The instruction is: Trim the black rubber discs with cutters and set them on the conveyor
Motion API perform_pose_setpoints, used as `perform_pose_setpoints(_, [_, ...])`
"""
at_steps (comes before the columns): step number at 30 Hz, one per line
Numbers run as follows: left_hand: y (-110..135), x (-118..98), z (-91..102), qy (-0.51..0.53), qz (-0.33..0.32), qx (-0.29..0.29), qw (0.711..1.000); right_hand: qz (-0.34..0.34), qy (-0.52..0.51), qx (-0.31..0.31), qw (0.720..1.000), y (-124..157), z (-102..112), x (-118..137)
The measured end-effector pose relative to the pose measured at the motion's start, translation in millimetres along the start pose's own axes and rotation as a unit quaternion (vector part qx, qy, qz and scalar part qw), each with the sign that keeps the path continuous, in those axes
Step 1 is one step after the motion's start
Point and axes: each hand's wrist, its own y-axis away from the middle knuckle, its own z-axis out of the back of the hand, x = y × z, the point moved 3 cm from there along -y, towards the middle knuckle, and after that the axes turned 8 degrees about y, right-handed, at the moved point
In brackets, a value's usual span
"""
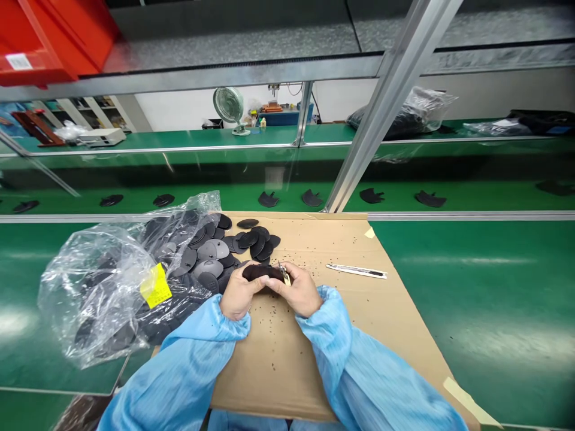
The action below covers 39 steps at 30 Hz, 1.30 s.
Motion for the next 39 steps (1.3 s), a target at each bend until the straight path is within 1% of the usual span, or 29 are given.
perform_pose_setpoints(4, [0.2,-2.5,-0.4,-0.002,-0.005,0.008,1.0,0.008,0.008,-0.006,1.0,1.8,0.1,2.7])
perform_pose_setpoints(11, [-0.4,-3.3,0.7,-0.013,-0.017,0.004,1.0,0.049,-0.006,-0.016,0.999,2.6,2.0,4.3])
perform_pose_setpoints(13, [-0.5,-2.8,1.3,-0.023,-0.026,0.005,0.999,0.043,-0.008,-0.028,0.999,2.4,0.8,3.0])
perform_pose_setpoints(15, [-0.3,-3.1,1.6,-0.047,-0.035,0.009,0.998,0.021,-0.02,-0.047,0.998,1.9,0.8,1.5])
perform_pose_setpoints(17, [0.1,-4.2,0.8,-0.086,-0.046,0.029,0.995,0.016,-0.033,-0.056,0.998,1.4,1.9,2.4])
perform_pose_setpoints(18, [0.3,-4.9,0.1,-0.106,-0.052,0.046,0.992,0.029,-0.036,-0.049,0.998,1.2,2.4,4.1])
perform_pose_setpoints(21, [0.4,-6.8,-1.2,-0.136,-0.077,0.087,0.984,0.099,-0.03,-0.007,0.995,1.4,3.3,11.7])
perform_pose_setpoints(22, [0.2,-7.2,-0.9,-0.137,-0.086,0.089,0.983,0.114,-0.023,0.001,0.993,1.7,3.6,13.2])
perform_pose_setpoints(24, [-0.4,-6.9,0.9,-0.14,-0.098,0.079,0.982,0.112,-0.004,0.002,0.994,2.1,3.9,13.6])
perform_pose_setpoints(26, [-0.9,-4.9,3.0,-0.147,-0.088,0.061,0.983,0.086,0.016,0.003,0.996,2.6,3.5,12.2])
perform_pose_setpoints(28, [-1.1,-2.0,4.8,-0.145,-0.062,0.044,0.986,0.065,0.033,0.01,0.997,3.6,2.7,11.6])
perform_pose_setpoints(31, [-0.7,1.7,5.9,-0.104,-0.027,0.029,0.994,0.053,0.054,0.015,0.997,5.7,2.6,12.7])
perform_pose_setpoints(33, [-0.4,3.2,5.3,-0.07,-0.015,0.031,0.997,0.045,0.066,0.01,0.997,6.8,2.8,12.6])
perform_pose_setpoints(36, [-0.5,3.3,3.0,-0.037,0.0,0.036,0.999,0.04,0.076,0.004,0.996,6.7,1.9,10.2])
perform_pose_setpoints(39, [-1.7,-0.4,0.1,0.009,0.012,0.022,1.0,0.058,0.041,0.003,0.997,4.6,0.1,8.7])
